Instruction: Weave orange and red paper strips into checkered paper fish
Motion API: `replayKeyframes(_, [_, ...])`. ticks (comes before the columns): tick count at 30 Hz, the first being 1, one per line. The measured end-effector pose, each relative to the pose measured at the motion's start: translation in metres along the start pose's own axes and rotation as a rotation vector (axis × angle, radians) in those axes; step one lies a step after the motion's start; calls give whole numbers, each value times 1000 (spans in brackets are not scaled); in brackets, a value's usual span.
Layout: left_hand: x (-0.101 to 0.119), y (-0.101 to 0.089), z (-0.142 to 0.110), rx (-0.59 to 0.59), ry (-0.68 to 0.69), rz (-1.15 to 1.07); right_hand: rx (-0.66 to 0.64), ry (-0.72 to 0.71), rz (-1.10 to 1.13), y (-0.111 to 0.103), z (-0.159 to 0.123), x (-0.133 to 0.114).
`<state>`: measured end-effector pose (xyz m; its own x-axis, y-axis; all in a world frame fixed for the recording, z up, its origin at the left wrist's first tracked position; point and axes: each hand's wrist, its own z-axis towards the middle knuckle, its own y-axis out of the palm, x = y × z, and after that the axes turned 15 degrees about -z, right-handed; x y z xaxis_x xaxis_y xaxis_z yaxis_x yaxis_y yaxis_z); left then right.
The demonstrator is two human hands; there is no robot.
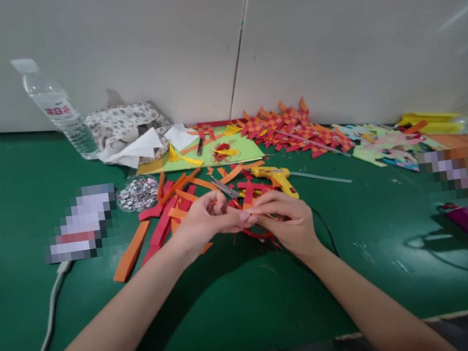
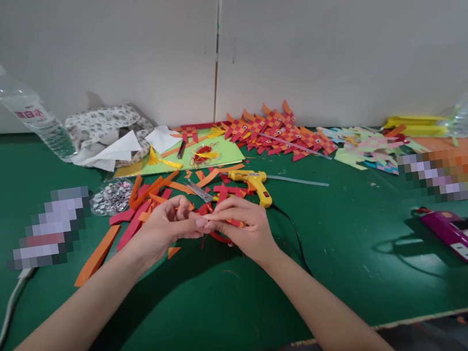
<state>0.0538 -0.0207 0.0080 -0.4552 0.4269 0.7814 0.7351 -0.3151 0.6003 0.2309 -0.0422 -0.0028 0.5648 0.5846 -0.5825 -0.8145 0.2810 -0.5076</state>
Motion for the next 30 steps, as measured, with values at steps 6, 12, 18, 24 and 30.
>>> replayKeyframes(6, [-2,3,1,42,26,32,-24,-41,-22,0,0,-3])
replayKeyframes(12, [0,4,0,29,-4,-23,7,-21,-24,-2,1,0])
replayKeyframes(18, [0,2,0,19,5,-38,8,-13,-43,-2,2,1])
replayKeyframes(24, [-2,-1,1,-13,6,-46,9,-16,-33,-3,1,0])
replayKeyframes(30, [0,2,-1,4,3,-47,9,-34,-34,-3,2,0])
